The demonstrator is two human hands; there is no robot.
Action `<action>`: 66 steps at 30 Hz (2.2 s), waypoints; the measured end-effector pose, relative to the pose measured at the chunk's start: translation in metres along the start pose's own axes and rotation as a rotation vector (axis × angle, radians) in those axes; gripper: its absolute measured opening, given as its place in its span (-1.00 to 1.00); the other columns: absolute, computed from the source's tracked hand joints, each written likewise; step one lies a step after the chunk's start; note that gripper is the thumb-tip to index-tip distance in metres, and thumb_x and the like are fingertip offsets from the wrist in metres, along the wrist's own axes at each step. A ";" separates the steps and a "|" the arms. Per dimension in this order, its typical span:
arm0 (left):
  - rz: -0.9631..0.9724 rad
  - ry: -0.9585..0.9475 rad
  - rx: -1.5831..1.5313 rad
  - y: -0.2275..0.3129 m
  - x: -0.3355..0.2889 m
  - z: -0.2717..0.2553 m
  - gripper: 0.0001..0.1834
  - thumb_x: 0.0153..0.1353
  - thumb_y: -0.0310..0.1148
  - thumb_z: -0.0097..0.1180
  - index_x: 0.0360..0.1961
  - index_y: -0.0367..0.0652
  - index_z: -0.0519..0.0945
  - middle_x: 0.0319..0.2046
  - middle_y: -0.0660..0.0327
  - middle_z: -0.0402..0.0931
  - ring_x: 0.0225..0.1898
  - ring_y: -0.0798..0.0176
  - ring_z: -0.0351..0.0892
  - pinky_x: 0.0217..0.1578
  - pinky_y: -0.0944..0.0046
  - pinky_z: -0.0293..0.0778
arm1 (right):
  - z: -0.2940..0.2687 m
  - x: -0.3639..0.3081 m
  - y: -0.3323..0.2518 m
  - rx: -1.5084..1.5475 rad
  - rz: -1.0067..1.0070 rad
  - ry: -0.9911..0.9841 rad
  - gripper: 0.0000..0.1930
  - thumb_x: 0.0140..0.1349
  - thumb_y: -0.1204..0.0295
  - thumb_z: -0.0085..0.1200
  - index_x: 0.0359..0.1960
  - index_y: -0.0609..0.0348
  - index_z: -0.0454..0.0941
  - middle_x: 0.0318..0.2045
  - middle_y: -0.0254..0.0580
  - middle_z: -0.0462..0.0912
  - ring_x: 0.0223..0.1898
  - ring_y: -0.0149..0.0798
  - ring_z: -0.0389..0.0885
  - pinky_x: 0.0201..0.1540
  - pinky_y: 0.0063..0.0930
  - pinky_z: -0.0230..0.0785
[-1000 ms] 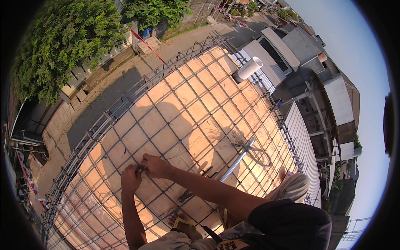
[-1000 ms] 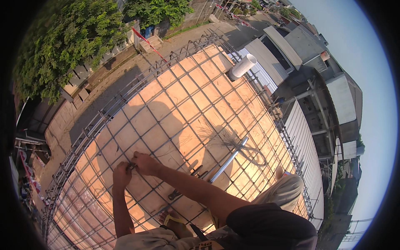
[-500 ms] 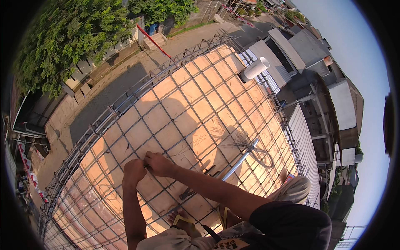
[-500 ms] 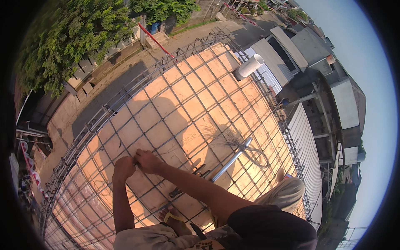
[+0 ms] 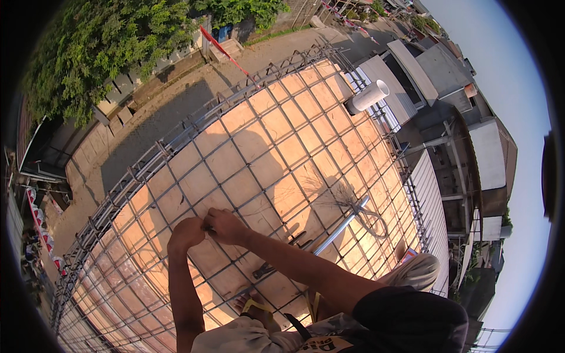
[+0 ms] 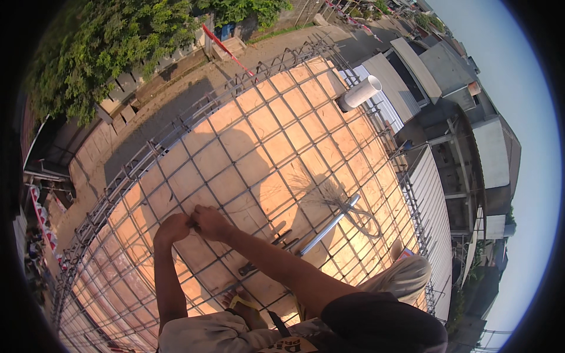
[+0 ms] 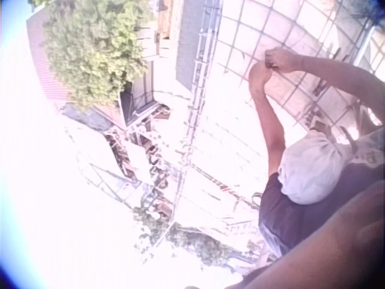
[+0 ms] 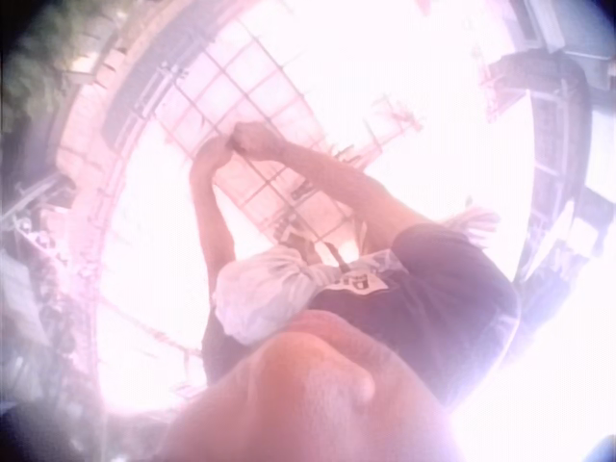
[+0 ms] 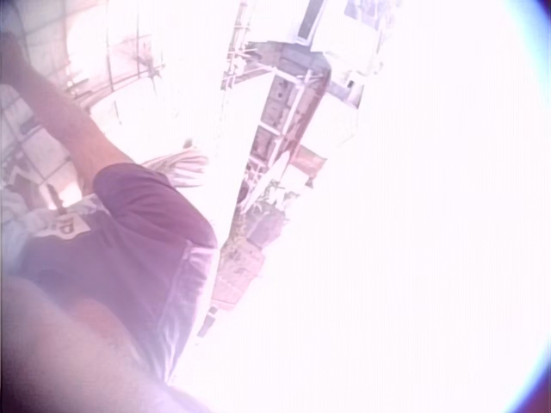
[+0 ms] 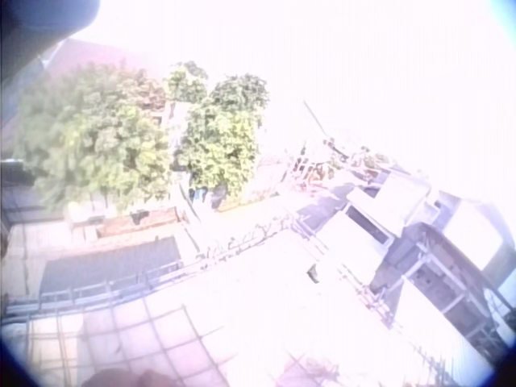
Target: The person secures reinforcement steel mesh to a beam by hand, using wire and pliers to twist and cut the connections.
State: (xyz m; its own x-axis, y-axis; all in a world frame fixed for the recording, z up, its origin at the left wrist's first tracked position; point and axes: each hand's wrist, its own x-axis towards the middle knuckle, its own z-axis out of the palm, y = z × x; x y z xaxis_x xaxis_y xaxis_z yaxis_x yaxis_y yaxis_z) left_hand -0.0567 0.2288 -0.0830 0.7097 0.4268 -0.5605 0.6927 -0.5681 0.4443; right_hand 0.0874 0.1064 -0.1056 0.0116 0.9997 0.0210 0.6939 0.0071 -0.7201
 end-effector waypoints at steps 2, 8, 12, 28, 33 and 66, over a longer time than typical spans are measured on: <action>0.059 0.040 -0.076 0.005 -0.011 0.004 -0.76 0.11 -0.44 0.15 -0.19 -0.24 0.71 -0.36 -0.11 0.67 -0.25 -0.12 0.70 -0.19 -0.04 0.57 | -0.001 -0.004 0.003 -0.051 -0.019 0.068 -0.80 0.06 0.42 0.24 -0.28 0.10 0.55 -0.27 -0.16 0.50 -0.19 -0.03 0.55 -0.11 -0.14 0.38; -0.108 0.701 -0.563 -0.003 -0.053 0.056 -0.65 0.08 -0.64 0.19 -0.07 -0.23 0.65 -0.20 0.09 0.66 -0.14 0.07 0.66 -0.13 0.16 0.56 | 0.003 0.001 -0.008 -0.062 0.005 0.003 -0.78 0.07 0.42 0.22 -0.25 0.14 0.54 -0.26 -0.10 0.51 -0.17 0.00 0.58 -0.06 -0.11 0.37; -0.106 0.822 -0.705 0.017 -0.040 0.073 -0.91 0.12 -0.53 0.27 -0.32 -0.26 0.72 -0.35 0.03 0.69 -0.26 -0.01 0.65 -0.21 0.13 0.55 | 0.000 -0.002 -0.001 -0.085 0.029 -0.022 -0.79 0.09 0.42 0.18 -0.24 0.19 0.53 -0.23 -0.06 0.53 -0.16 0.03 0.58 -0.03 -0.08 0.35; -0.142 1.022 -0.705 0.041 -0.030 0.089 -0.93 0.12 -0.47 0.31 -0.40 -0.12 0.63 -0.39 0.26 0.59 -0.19 0.11 0.56 0.06 0.05 0.19 | -0.027 -0.028 -0.018 -0.316 0.004 0.111 -0.75 0.15 0.44 0.18 -0.11 0.08 0.56 -0.13 -0.19 0.51 -0.03 -0.06 0.52 0.04 -0.13 0.35; -0.029 1.057 -0.503 0.041 -0.030 0.091 -0.72 -0.02 -0.64 0.15 -0.25 -0.10 0.56 -0.27 0.25 0.55 -0.11 0.11 0.53 0.06 0.04 0.17 | -0.028 -0.030 -0.012 -0.272 0.142 0.058 -0.75 0.15 0.44 0.19 -0.11 0.13 0.58 -0.15 -0.09 0.56 -0.10 0.02 0.58 -0.05 -0.09 0.45; -0.017 1.116 -0.293 0.026 -0.019 0.124 -0.62 -0.03 -0.47 0.26 -0.12 -0.05 0.51 -0.18 0.23 0.56 -0.09 0.06 0.50 0.07 -0.04 0.15 | 0.013 -0.043 -0.044 1.147 0.860 0.076 -0.76 0.47 0.45 -0.02 0.00 0.30 0.64 -0.36 -0.33 0.66 -0.55 -0.57 0.40 -0.52 -0.65 0.24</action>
State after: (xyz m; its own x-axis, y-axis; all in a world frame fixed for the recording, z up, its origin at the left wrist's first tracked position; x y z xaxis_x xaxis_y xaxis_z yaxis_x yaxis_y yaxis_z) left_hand -0.0681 0.1189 -0.1473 0.3177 0.9005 0.2969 0.6029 -0.4336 0.6698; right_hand 0.0467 0.0639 -0.0842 0.1844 0.6997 -0.6902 -0.5013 -0.5371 -0.6784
